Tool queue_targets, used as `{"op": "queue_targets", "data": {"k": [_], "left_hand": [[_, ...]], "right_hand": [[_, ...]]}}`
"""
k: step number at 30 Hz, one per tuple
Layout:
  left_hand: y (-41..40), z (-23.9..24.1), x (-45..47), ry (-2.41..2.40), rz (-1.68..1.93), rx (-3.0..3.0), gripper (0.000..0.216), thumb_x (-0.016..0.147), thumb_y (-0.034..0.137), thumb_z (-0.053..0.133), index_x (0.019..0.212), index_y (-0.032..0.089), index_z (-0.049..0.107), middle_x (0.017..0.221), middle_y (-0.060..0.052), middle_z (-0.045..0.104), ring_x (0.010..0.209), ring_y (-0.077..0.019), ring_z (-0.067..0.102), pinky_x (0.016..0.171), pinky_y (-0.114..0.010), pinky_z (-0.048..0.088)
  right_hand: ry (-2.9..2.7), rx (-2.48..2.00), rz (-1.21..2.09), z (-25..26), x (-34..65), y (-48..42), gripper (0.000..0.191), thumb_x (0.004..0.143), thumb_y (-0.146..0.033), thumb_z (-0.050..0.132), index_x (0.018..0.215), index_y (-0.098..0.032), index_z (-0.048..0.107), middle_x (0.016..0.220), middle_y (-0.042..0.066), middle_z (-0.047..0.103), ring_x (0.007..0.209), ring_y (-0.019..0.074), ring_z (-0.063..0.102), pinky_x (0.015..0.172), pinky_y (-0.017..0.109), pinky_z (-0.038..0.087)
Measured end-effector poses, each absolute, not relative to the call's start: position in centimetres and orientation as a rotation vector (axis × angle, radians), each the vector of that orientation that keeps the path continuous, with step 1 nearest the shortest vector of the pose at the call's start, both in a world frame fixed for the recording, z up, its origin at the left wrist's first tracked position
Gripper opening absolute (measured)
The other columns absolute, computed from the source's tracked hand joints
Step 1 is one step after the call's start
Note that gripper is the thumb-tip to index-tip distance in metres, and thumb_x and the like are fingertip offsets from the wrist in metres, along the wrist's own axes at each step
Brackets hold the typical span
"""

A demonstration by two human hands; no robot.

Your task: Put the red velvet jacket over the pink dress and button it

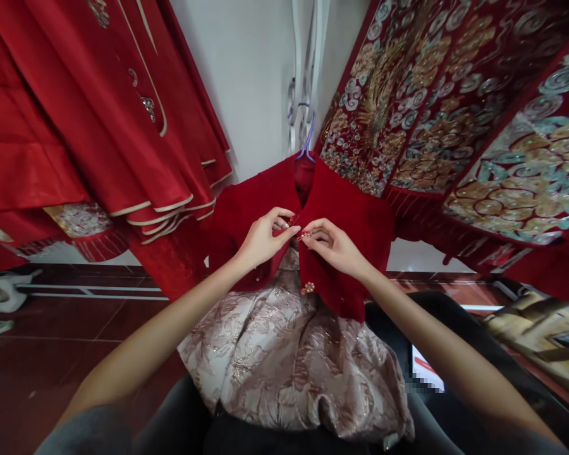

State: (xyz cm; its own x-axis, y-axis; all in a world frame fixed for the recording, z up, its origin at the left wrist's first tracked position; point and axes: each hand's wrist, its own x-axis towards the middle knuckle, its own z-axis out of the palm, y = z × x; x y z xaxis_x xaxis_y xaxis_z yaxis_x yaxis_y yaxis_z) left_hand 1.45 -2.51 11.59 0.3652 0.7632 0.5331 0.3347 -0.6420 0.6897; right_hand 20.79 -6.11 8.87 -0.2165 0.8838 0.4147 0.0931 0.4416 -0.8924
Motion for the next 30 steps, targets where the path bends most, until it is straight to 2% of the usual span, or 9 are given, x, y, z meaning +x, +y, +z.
{"op": "queue_targets", "data": {"k": [4, 10, 14, 22, 30], "left_hand": [[-3.4, 11.3, 0.8, 1.001, 1.26, 2.153, 0.028, 0.081, 0.024, 0.067, 0.107, 0.021, 0.061, 0.091, -0.003, 0.072, 0.085, -0.0148, 0.067, 0.078, -0.029, 0.05], [-3.6, 10.4, 1.4, 0.909, 1.346, 1.894, 0.02, 0.072, 0.022, 0.075, 0.086, 0.017, 0.062, 0.091, -0.006, 0.073, 0.084, -0.0162, 0.07, 0.077, -0.029, 0.055], [-3.4, 10.0, 1.8, 0.91, 1.316, 1.835, 0.016, 0.07, 0.02, 0.074, 0.084, 0.017, 0.066, 0.089, -0.006, 0.074, 0.082, -0.0168, 0.071, 0.079, -0.031, 0.057], [-4.1, 11.3, 1.7, 0.969, 1.261, 2.183, 0.014, 0.078, 0.018, 0.063, 0.092, 0.018, 0.067, 0.093, -0.004, 0.073, 0.083, -0.0153, 0.069, 0.081, -0.03, 0.056], [-4.2, 13.4, 1.9, 0.983, 1.114, 2.577, 0.007, 0.08, 0.024, 0.06, 0.082, 0.017, 0.062, 0.082, -0.004, 0.068, 0.072, -0.0147, 0.064, 0.07, -0.027, 0.053]], "right_hand": [[-1.604, -0.889, 0.864, 9.1, 20.8, -6.2, 0.025, 0.082, -0.041, 0.067, 0.094, -0.021, 0.058, 0.093, 0.005, 0.066, 0.087, 0.0168, 0.064, 0.078, 0.034, 0.054], [-1.676, -0.92, 0.665, 9.5, 20.4, -6.7, 0.022, 0.084, -0.041, 0.065, 0.098, -0.023, 0.064, 0.1, 0.004, 0.07, 0.089, 0.0179, 0.066, 0.08, 0.035, 0.056], [-1.678, -0.932, 0.541, 9.7, 19.8, -7.3, 0.018, 0.088, -0.038, 0.06, 0.099, -0.024, 0.064, 0.102, 0.004, 0.069, 0.091, 0.0181, 0.067, 0.081, 0.034, 0.057], [-1.686, -0.965, 0.323, 10.3, 19.0, -7.3, 0.015, 0.093, -0.032, 0.054, 0.101, -0.024, 0.064, 0.104, 0.005, 0.066, 0.093, 0.0182, 0.065, 0.081, 0.035, 0.059], [-1.687, -0.975, 0.382, 10.6, 19.5, -7.3, 0.016, 0.089, -0.032, 0.059, 0.103, -0.025, 0.063, 0.104, 0.005, 0.067, 0.093, 0.0187, 0.067, 0.078, 0.035, 0.061]]}}
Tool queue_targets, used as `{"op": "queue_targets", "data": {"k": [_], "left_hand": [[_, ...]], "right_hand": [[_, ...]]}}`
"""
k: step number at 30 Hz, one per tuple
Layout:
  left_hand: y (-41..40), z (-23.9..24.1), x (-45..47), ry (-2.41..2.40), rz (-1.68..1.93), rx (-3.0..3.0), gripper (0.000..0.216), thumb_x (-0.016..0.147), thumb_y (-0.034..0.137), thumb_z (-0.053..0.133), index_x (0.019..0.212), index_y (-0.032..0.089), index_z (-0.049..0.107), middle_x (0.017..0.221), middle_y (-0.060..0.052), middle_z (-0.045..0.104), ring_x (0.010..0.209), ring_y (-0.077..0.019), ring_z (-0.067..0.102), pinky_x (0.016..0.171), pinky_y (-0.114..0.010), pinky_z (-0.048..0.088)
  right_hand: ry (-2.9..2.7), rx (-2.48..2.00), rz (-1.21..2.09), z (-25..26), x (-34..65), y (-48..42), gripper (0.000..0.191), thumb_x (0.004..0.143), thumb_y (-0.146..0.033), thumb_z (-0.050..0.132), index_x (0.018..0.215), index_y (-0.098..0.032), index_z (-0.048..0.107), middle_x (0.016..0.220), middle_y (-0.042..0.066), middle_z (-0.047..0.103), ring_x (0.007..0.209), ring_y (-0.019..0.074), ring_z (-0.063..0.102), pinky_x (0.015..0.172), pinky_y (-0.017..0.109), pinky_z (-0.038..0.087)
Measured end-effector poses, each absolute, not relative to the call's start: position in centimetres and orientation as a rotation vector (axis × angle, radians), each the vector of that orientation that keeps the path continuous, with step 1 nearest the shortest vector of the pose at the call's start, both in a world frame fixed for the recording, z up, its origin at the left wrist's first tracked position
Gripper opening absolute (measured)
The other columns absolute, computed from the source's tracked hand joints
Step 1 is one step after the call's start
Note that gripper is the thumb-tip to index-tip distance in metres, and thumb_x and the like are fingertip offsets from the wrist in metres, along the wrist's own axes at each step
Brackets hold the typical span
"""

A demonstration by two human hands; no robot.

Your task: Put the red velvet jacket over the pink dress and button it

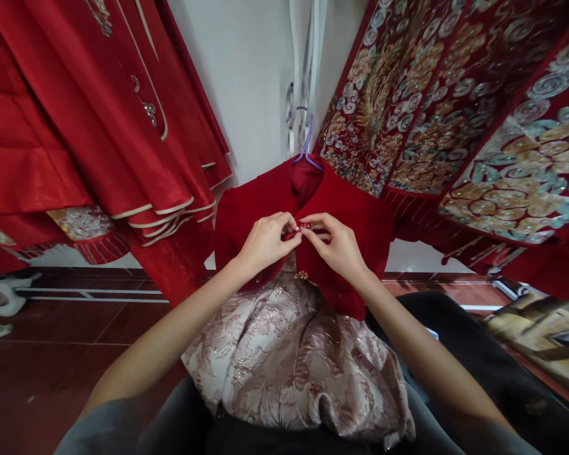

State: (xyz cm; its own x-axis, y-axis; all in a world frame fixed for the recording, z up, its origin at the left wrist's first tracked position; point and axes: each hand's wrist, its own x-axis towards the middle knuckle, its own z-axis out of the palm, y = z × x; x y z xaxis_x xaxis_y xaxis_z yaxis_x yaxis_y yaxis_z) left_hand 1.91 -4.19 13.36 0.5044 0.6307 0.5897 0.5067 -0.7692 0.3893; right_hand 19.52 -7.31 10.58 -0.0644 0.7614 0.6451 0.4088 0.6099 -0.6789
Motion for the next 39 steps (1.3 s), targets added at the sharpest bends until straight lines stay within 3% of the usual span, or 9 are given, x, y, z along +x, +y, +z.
{"op": "queue_targets", "data": {"k": [10, 15, 27, 39], "left_hand": [[-3.6, 14.2, 2.1, 0.98, 0.991, 2.719, 0.012, 0.082, 0.024, 0.058, 0.081, 0.018, 0.069, 0.076, -0.003, 0.072, 0.066, -0.0151, 0.064, 0.064, -0.026, 0.046], [-3.5, 13.9, 2.8, 0.969, 1.055, 2.686, 0.012, 0.08, 0.021, 0.058, 0.08, 0.018, 0.07, 0.078, -0.003, 0.073, 0.068, -0.0158, 0.065, 0.067, -0.027, 0.049], [-2.6, 13.5, 3.0, 0.974, 1.103, 2.533, 0.009, 0.077, 0.027, 0.066, 0.075, 0.02, 0.071, 0.074, -0.002, 0.073, 0.068, -0.0165, 0.067, 0.064, -0.026, 0.049], [-2.3, 13.5, 3.2, 0.972, 1.085, 2.758, 0.011, 0.079, 0.022, 0.06, 0.07, 0.021, 0.064, 0.071, 0.002, 0.065, 0.065, -0.0133, 0.057, 0.055, -0.026, 0.033]], "right_hand": [[-1.631, -0.954, 0.529, 10.8, 20.0, -6.5, 0.024, 0.081, -0.036, 0.067, 0.098, -0.024, 0.055, 0.101, 0.004, 0.066, 0.092, 0.019, 0.067, 0.077, 0.035, 0.062], [-1.674, -0.948, 0.534, 11.3, 20.4, -6.5, 0.025, 0.079, -0.031, 0.068, 0.097, -0.023, 0.053, 0.097, 0.005, 0.065, 0.091, 0.019, 0.067, 0.079, 0.035, 0.062], [-1.675, -0.962, 0.597, 11.4, 21.2, -5.5, 0.024, 0.075, -0.032, 0.072, 0.091, -0.021, 0.057, 0.096, 0.005, 0.068, 0.088, 0.0191, 0.068, 0.083, 0.038, 0.06], [-1.717, -0.943, 0.611, 11.5, 21.2, -5.6, 0.021, 0.077, -0.029, 0.068, 0.091, -0.022, 0.055, 0.094, 0.004, 0.066, 0.089, 0.0184, 0.067, 0.082, 0.036, 0.06]]}}
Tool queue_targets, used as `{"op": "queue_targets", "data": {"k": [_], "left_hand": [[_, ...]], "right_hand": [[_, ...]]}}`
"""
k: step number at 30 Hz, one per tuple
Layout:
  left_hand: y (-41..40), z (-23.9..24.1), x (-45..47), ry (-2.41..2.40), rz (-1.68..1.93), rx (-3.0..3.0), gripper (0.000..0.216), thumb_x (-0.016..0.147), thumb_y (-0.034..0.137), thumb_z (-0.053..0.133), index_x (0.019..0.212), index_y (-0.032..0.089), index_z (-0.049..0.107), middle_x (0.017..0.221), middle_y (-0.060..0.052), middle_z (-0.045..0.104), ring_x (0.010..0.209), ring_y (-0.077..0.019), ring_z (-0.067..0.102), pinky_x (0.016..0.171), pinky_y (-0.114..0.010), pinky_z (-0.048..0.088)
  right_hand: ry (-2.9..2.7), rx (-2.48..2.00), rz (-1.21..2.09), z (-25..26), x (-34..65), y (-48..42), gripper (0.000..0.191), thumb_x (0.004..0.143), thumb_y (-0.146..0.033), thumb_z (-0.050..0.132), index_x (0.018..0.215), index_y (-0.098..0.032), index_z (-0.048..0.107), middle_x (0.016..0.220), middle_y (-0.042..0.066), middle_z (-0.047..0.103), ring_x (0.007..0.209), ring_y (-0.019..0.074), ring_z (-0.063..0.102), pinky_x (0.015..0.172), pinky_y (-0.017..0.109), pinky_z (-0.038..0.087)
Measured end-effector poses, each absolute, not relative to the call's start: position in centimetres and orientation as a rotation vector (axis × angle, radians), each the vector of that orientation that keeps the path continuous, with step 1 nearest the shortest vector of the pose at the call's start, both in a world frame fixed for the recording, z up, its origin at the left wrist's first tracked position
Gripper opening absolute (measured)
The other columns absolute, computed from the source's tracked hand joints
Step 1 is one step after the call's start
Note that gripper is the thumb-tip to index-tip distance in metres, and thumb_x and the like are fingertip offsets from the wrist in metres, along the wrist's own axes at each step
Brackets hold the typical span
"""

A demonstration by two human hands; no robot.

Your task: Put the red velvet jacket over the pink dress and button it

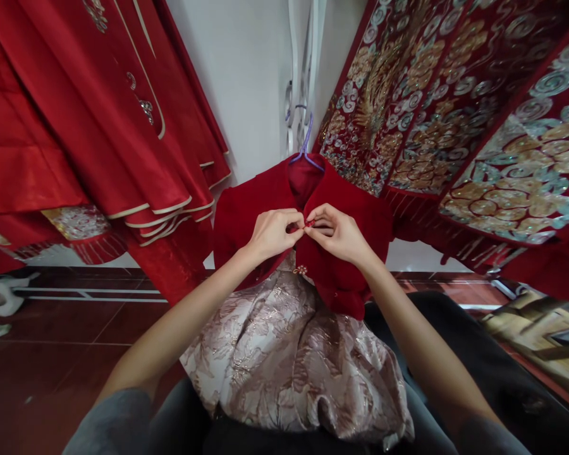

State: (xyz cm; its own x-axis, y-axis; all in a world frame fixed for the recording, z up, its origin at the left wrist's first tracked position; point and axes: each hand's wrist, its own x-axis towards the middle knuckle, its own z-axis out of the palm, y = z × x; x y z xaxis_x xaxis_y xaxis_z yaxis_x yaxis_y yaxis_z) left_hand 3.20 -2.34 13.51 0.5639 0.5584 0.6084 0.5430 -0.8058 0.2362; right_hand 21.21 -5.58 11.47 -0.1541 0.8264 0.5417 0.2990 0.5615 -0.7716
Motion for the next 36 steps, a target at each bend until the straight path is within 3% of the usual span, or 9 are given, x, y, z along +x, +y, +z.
{"op": "queue_targets", "data": {"k": [12, 15, 17, 20, 22, 24, 26, 30, 36], "left_hand": [[-2.4, 12.5, 4.0, 0.882, 1.12, 2.873, 0.009, 0.081, 0.014, 0.054, 0.085, 0.018, 0.062, 0.083, -0.003, 0.063, 0.077, -0.0155, 0.057, 0.063, -0.026, 0.041], [-2.9, 10.9, 4.3, 0.867, 1.253, 2.468, 0.022, 0.076, 0.012, 0.058, 0.097, 0.018, 0.059, 0.094, -0.004, 0.063, 0.079, -0.0136, 0.059, 0.067, -0.024, 0.046], [-3.0, 9.8, 4.4, 0.771, 1.258, 2.18, 0.031, 0.075, 0.013, 0.059, 0.105, 0.018, 0.057, 0.103, -0.006, 0.063, 0.084, -0.0134, 0.06, 0.071, -0.024, 0.049], [-3.2, 8.7, 4.2, 0.627, 1.207, 1.819, 0.033, 0.078, 0.019, 0.058, 0.111, 0.019, 0.057, 0.112, -0.008, 0.062, 0.091, -0.014, 0.061, 0.081, -0.028, 0.051], [-3.3, 8.2, 4.0, 0.565, 1.177, 1.613, 0.029, 0.08, 0.023, 0.056, 0.108, 0.019, 0.059, 0.113, -0.008, 0.062, 0.094, -0.0148, 0.06, 0.088, -0.031, 0.05], [-3.3, 7.6, 3.9, 0.52, 1.16, 1.431, 0.024, 0.081, 0.028, 0.055, 0.103, 0.019, 0.061, 0.11, -0.007, 0.063, 0.096, -0.0159, 0.06, 0.091, -0.034, 0.049], [-3.3, 6.8, 3.7, 0.501, 1.132, 1.311, 0.022, 0.081, 0.031, 0.055, 0.098, 0.018, 0.061, 0.106, -0.006, 0.063, 0.095, -0.017, 0.061, 0.092, -0.036, 0.049], [-2.5, 4.9, 3.6, 0.553, 1.006, 1.235, 0.027, 0.084, 0.038, 0.055, 0.099, 0.018, 0.063, 0.112, -0.008, 0.063, 0.102, -0.0207, 0.061, 0.096, -0.04, 0.047], [-2.1, 3.6, 4.6, 0.633, 1.096, 1.158, 0.034, 0.085, 0.043, 0.057, 0.111, 0.024, 0.064, 0.133, -0.005, 0.059, 0.128, -0.0235, 0.049, 0.106, -0.041, 0.04]], "right_hand": [[-1.616, -0.91, 0.408, 9.2, 19.9, -4.1, 0.022, 0.079, -0.022, 0.058, 0.095, -0.023, 0.043, 0.089, 0.0, 0.054, 0.078, 0.0125, 0.059, 0.068, 0.026, 0.055], [-1.528, -0.863, 0.386, 7.6, 19.1, -4.5, 0.048, 0.084, -0.03, 0.058, 0.124, -0.028, 0.033, 0.121, 0.008, 0.049, 0.09, 0.0153, 0.061, 0.075, 0.031, 0.057], [-1.586, -0.841, 0.344, 6.6, 19.1, -5.6, 0.068, 0.084, -0.034, 0.059, 0.139, -0.031, 0.017, 0.144, 0.014, 0.032, 0.109, 0.0206, 0.058, 0.088, 0.038, 0.055], [-1.837, -0.851, 0.187, 5.0, 19.8, -7.4, 0.098, 0.077, -0.037, 0.068, 0.148, -0.03, 0.001, 0.158, 0.015, 0.005, 0.139, 0.0321, 0.033, 0.107, 0.052, 0.043], [-1.997, -0.893, 0.008, 3.8, 20.7, -8.4, 0.101, 0.076, -0.03, 0.07, 0.15, -0.03, 0.001, 0.16, 0.012, -0.003, 0.146, 0.036, 0.017, 0.112, 0.059, 0.032], [-2.041, -0.945, -0.154, 2.8, 21.8, -9.0, 0.09, 0.08, -0.02, 0.065, 0.15, -0.033, 0.011, 0.16, 0.011, 0.001, 0.146, 0.0354, 0.017, 0.113, 0.061, 0.03], [-1.954, -1.008, -0.239, 2.3, 23.0, -9.5, 0.075, 0.081, -0.011, 0.06, 0.146, -0.031, 0.027, 0.155, 0.012, 0.02, 0.141, 0.0328, 0.031, 0.11, 0.057, 0.036], [-1.746, -1.086, -0.16, 3.9, 24.2, -11.3, 0.04, 0.079, -0.003, 0.053, 0.114, -0.024, 0.058, 0.107, 0.008, 0.062, 0.104, 0.023, 0.061, 0.091, 0.041, 0.051], [-1.784, -0.923, 0.457, 7.3, 20.2, -13.3, 0.027, 0.081, -0.007, 0.054, 0.103, -0.022, 0.052, 0.092, 0.002, 0.065, 0.082, 0.0143, 0.066, 0.076, 0.028, 0.054]]}}
